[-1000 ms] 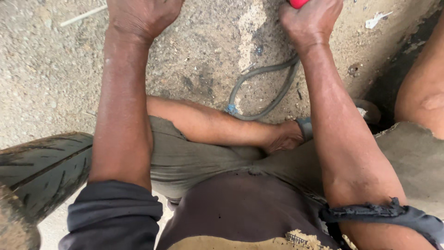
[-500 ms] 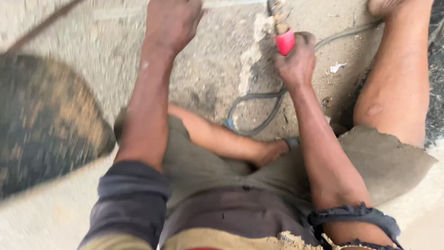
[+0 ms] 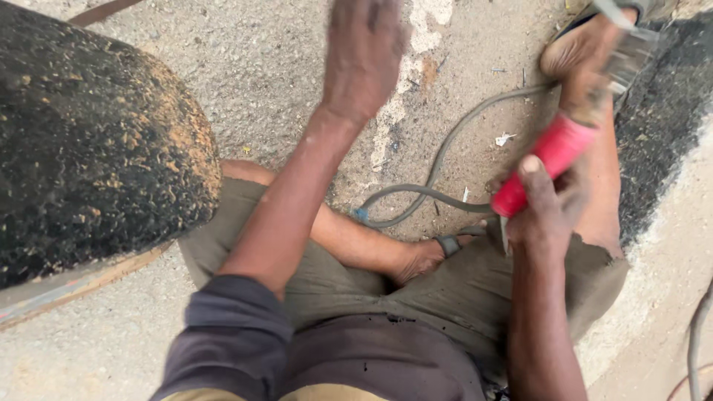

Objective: The person sits on the ground and uses a welding torch to join metal pieces. They hold the torch with both hands, creating bright sparks as they weld a joint on a metal structure.

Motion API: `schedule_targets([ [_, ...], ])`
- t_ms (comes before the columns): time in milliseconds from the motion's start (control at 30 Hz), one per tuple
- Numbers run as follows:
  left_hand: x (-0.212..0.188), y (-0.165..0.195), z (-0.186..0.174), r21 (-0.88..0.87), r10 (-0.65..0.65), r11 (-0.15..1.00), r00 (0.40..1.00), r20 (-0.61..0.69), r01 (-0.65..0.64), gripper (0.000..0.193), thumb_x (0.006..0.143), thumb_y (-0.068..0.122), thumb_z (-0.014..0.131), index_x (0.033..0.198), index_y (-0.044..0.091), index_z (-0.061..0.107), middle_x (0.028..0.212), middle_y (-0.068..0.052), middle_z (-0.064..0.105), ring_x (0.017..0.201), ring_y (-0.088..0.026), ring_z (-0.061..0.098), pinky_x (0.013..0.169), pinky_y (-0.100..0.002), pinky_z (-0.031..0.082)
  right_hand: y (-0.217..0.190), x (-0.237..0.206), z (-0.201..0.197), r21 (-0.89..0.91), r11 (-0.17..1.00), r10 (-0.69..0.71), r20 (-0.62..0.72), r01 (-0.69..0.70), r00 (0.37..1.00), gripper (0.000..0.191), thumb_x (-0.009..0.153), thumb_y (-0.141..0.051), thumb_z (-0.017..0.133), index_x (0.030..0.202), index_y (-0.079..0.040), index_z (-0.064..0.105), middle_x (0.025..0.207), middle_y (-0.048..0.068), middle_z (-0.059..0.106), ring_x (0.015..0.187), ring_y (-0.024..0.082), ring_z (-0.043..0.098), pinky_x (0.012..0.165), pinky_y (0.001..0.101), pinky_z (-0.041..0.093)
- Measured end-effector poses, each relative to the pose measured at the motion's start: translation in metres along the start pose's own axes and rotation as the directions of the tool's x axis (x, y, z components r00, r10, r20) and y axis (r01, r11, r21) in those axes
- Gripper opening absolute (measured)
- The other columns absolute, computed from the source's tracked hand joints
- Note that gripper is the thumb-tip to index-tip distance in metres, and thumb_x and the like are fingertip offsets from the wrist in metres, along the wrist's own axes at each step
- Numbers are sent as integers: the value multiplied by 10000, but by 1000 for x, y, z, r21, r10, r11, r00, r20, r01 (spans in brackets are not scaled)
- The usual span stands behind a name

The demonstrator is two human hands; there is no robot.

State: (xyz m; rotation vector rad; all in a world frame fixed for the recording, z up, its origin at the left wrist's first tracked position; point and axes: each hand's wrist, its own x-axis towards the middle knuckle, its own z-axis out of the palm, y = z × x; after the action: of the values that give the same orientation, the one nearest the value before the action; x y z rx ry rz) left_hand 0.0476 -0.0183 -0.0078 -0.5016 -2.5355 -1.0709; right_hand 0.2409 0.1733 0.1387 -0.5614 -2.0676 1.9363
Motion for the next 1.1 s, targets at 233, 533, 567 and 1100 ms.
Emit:
schedule_targets([
  [233, -36, 106, -4, -741, 90, 618, 913, 397, 261, 779, 1041, 658, 428, 1584, 101, 389, 1630, -192, 445, 1531, -353, 445, 1255, -524, 375, 23, 5, -6, -730, 447, -627, 156, 517, 763, 495, 1064, -147, 886, 1404, 35, 576, 1395, 157, 427, 1326, 274, 475, 1132, 399, 477],
  [533, -52, 136, -13, -883, 148, 363, 917, 370, 297, 858, 998, 556, 608, 1593, -1, 340, 1500, -242, 551, 1384, -337, 585, 1135, -441, 511, 49, 24, 6, -806, 450, -566, 76, 384, 821, 510, 1038, -193, 856, 1433, -3, 595, 1315, 138, 476, 1266, 275, 510, 1061, 390, 462],
  [567, -52, 135, -14, -906, 147, 351, 942, 302, 235, 818, 1044, 518, 623, 1600, -10, 339, 1533, -252, 526, 1443, -350, 547, 1190, -449, 480, 50, 25, 7, -822, 427, -571, 79, 378, 817, 544, 1016, -195, 867, 1446, 0, 596, 1313, 146, 483, 1259, 288, 515, 1052, 396, 465],
  [1100, -50, 131, -10, -819, 181, 385, 836, 518, 425, 730, 895, 420, 697, 1466, 10, 498, 1165, -172, 680, 989, -247, 672, 863, -387, 563, 63, 22, 9, -690, 659, -485, -84, 300, 870, 440, 875, -143, 848, 1250, -11, 660, 1183, 83, 492, 1107, 229, 538, 900, 354, 497],
])
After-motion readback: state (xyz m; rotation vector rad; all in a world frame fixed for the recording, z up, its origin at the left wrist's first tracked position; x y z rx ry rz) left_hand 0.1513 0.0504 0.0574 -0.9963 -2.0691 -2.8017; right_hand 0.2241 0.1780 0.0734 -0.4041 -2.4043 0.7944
